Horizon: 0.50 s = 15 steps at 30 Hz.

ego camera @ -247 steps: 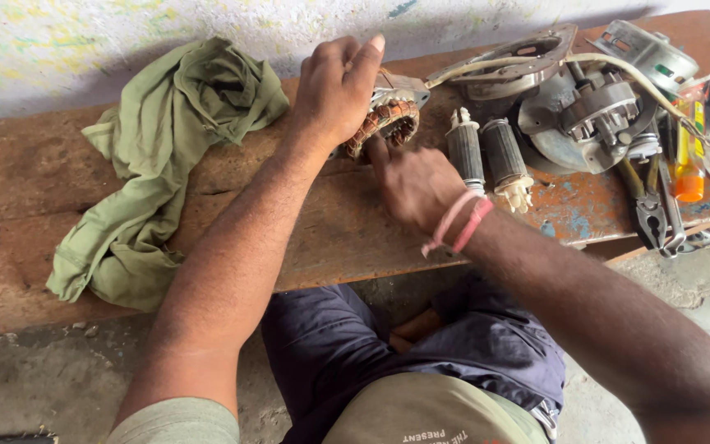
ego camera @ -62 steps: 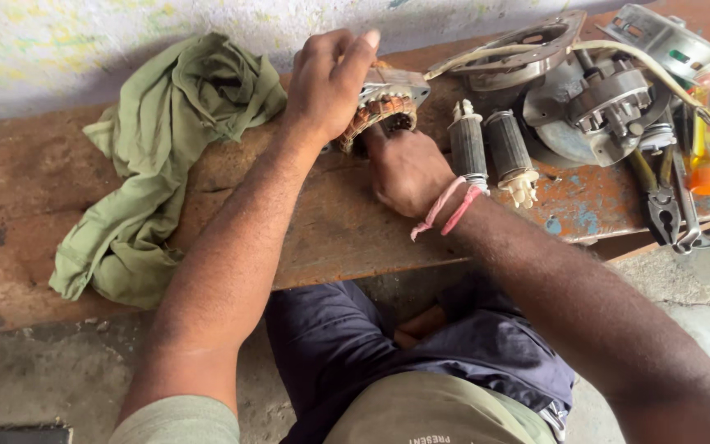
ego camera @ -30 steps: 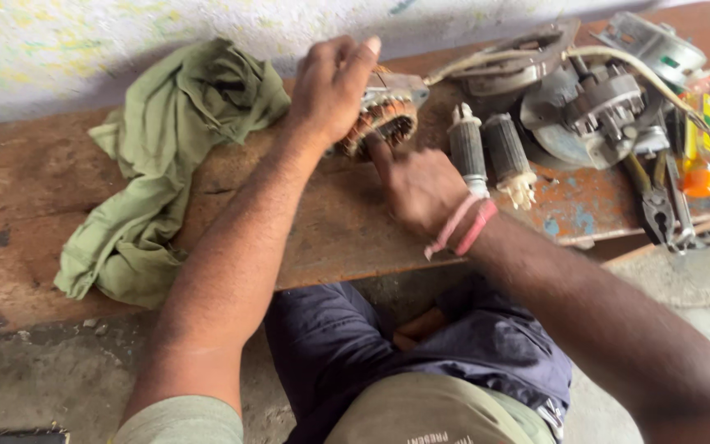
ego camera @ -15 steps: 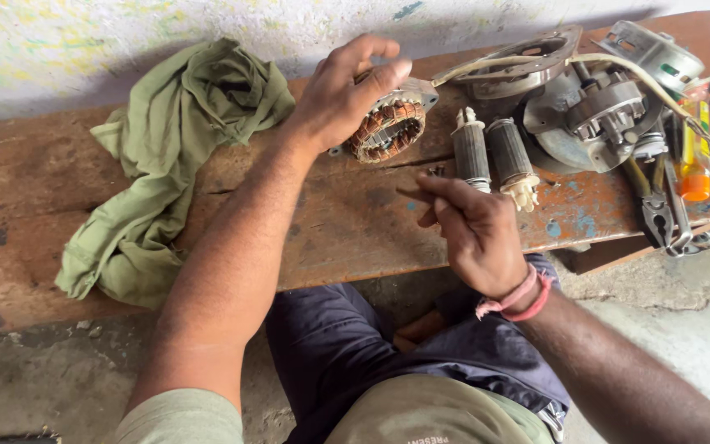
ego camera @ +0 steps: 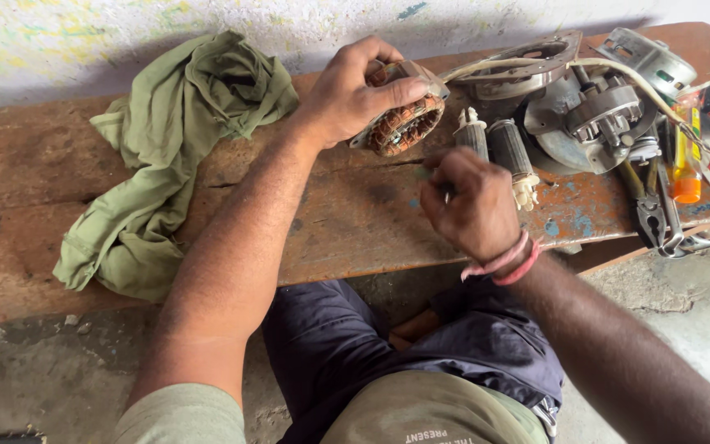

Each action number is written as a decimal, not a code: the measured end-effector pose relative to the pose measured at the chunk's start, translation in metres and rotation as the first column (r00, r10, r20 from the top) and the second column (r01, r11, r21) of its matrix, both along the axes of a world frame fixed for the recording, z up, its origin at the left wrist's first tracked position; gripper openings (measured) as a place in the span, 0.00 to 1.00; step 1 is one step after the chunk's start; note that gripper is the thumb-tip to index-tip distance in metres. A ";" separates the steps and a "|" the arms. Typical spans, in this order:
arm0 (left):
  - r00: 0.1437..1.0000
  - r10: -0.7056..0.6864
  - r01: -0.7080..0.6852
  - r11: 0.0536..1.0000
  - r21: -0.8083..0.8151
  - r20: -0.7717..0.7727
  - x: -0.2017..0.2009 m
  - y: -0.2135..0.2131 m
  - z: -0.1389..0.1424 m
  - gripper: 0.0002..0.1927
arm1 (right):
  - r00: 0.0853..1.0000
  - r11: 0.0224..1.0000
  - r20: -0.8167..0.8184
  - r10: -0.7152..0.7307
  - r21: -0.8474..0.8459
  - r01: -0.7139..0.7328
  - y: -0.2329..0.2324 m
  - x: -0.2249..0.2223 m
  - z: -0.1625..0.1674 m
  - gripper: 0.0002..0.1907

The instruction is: The person disassembles a motor housing and uses a green cloth to wipe and clean the copper windings of the stator. They repeatedly rub the windings and handle the stator and housing parts on a wooden workbench.

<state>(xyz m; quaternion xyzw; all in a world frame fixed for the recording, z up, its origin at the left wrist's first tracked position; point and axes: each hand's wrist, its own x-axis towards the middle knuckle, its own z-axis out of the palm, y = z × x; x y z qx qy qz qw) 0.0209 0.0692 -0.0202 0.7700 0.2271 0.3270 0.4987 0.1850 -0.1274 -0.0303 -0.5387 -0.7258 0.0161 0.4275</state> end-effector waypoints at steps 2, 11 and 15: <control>0.998 0.058 -0.057 0.997 0.057 -0.016 0.005 -0.003 0.000 0.41 | 1.000 0.999 -0.025 0.016 0.032 -0.015 0.009 0.004 -0.001 0.07; 0.971 0.215 -0.176 0.939 0.295 -0.108 0.009 -0.006 0.001 0.38 | 0.926 1.000 0.378 -0.013 -0.005 0.016 0.047 -0.007 -0.019 0.09; 0.955 0.275 -0.220 0.909 0.355 -0.113 0.009 -0.002 0.001 0.38 | 0.901 0.999 0.434 0.020 0.031 -0.037 0.055 -0.012 -0.015 0.17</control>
